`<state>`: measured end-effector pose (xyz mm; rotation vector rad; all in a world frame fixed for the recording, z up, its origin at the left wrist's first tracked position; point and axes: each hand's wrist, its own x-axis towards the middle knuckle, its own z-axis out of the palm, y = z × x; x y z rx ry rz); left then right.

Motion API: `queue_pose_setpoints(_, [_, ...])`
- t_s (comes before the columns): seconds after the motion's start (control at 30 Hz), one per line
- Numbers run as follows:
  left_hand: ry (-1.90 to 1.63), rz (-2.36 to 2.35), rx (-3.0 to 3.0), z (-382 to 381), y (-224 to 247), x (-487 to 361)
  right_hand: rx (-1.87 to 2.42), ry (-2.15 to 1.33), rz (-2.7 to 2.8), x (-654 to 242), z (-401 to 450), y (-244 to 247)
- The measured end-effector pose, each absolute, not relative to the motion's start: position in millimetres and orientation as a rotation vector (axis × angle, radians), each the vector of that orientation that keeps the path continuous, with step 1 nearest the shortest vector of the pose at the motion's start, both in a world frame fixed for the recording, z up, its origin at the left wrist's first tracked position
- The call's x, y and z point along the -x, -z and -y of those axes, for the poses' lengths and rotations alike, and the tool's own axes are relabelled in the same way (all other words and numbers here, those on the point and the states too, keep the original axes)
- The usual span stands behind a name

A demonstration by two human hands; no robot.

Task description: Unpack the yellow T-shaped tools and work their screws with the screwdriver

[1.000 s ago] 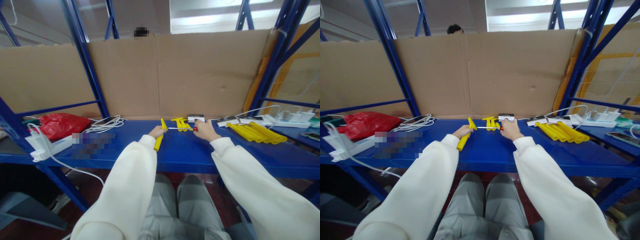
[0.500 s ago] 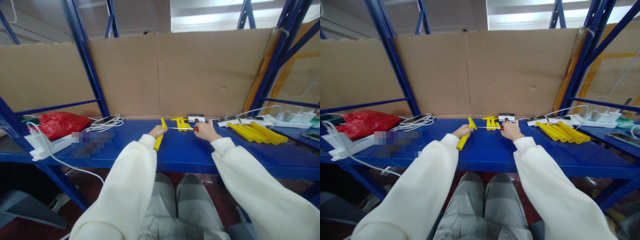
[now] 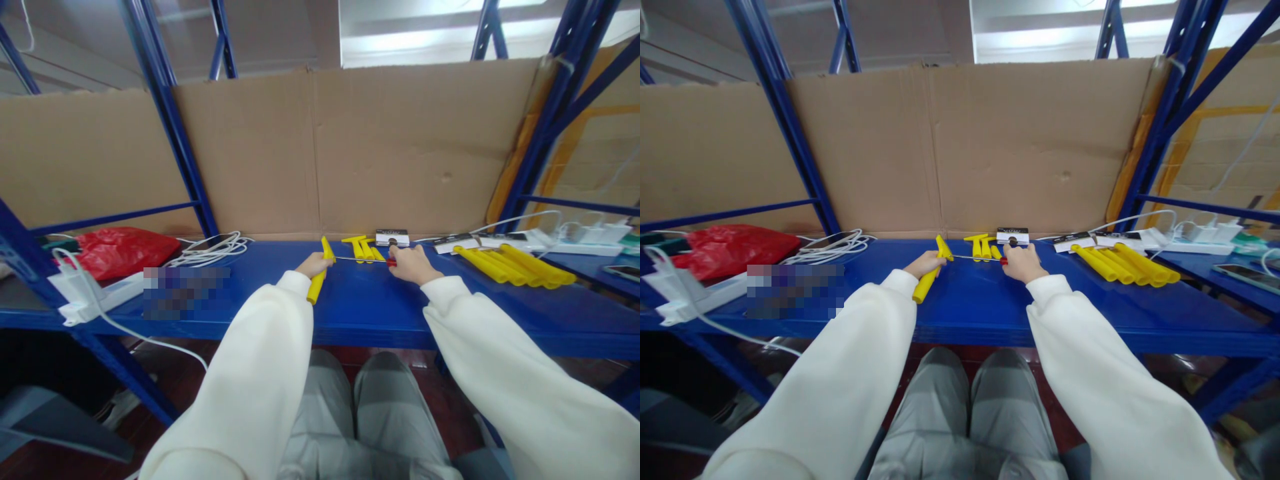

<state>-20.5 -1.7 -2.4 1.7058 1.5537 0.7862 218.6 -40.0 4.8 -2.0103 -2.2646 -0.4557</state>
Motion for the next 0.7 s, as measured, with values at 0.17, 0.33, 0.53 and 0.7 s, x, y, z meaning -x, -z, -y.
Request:
queue_pose_setpoints(0.17, [-0.795,-1.544,-1.698,0.8,3.1,21.2,2.010,0.465,2.239,-219.1,38.2,-3.2])
queue_pose_setpoints(0.33, [-0.798,-1.538,-1.701,2.0,2.6,21.2,1.990,0.498,2.265,-222.7,34.5,-2.0])
queue_pose_setpoints(0.53, [-0.774,-1.552,-1.713,4.0,1.6,20.9,2.006,0.519,2.297,-225.6,33.8,-3.0])
queue_pose_setpoints(0.7, [-0.802,-1.543,-1.695,2.1,3.5,21.3,1.985,0.501,2.298,-226.8,37.9,-4.1])
